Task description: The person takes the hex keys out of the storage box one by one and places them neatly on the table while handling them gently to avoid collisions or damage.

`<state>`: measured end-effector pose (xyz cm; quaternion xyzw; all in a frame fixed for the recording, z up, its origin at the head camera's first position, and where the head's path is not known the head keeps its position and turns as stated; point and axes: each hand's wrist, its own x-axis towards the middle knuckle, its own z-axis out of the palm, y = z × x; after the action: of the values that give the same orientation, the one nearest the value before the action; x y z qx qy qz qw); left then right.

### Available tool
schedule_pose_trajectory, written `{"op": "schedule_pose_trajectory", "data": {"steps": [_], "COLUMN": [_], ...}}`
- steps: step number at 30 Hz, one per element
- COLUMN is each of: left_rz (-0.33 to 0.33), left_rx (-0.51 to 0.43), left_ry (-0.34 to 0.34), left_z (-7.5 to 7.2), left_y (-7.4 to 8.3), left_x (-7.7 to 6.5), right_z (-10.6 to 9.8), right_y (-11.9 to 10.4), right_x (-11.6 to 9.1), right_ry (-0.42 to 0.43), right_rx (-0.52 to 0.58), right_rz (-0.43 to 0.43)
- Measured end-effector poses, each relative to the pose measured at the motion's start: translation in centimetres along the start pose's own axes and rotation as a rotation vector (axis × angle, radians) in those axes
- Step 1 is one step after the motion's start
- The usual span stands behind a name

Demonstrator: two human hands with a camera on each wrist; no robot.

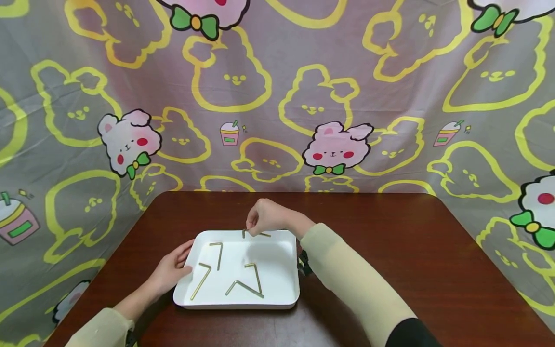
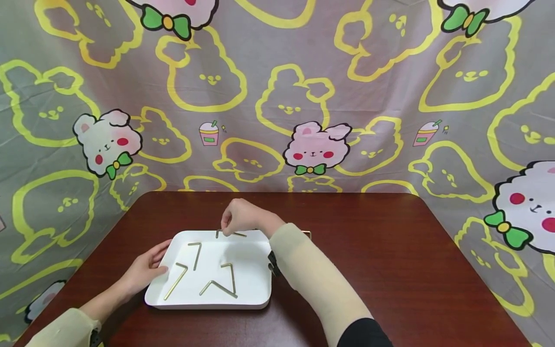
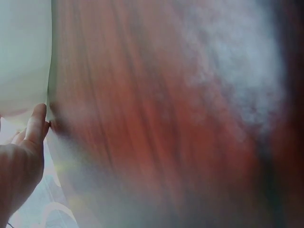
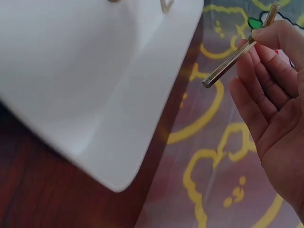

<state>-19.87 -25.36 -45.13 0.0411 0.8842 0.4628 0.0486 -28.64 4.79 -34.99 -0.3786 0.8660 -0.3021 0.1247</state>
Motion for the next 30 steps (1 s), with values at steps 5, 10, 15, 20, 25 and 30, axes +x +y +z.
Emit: {"op": "schedule_pose_trajectory", "data": {"steps": [5,10,15,20,25,30], "left_rz": [0.002,0.009,0.003,-0.002,0.002,0.009], "left_rx": [-0.001,0.002,-0.001,-0.003,-0.007,-0.01], "left_ry": [0.004,0.006,0.009,0.006,0.004,-0.001], "left_z": [0.0,0.0,0.0,0.0,0.0,0.0], "left_y": [0.1,0.0,0.0,0.0,0.1,0.1], "left_x": [-0.1,-0.1,-0.2,-0.3,-0.2,-0.1], "right_z": [-1.5,-2.8,-3.7,-4.3,-5.0,-5.6], "right_y": [1.0,2.4,4.3,6.0,6.9,7.9], "right_x": [-1.5,-3.4,-5.2,-6.9,-8.8,-10.8], "right_ry": [0.04,0.099,0.144,0.179,0.219,0.244], "right_rx": [0.082,0.11,0.12,0.112,0.117,0.116], "right_rz": [0.014,0.056,0.1,0.115,0.128,0.151]}}
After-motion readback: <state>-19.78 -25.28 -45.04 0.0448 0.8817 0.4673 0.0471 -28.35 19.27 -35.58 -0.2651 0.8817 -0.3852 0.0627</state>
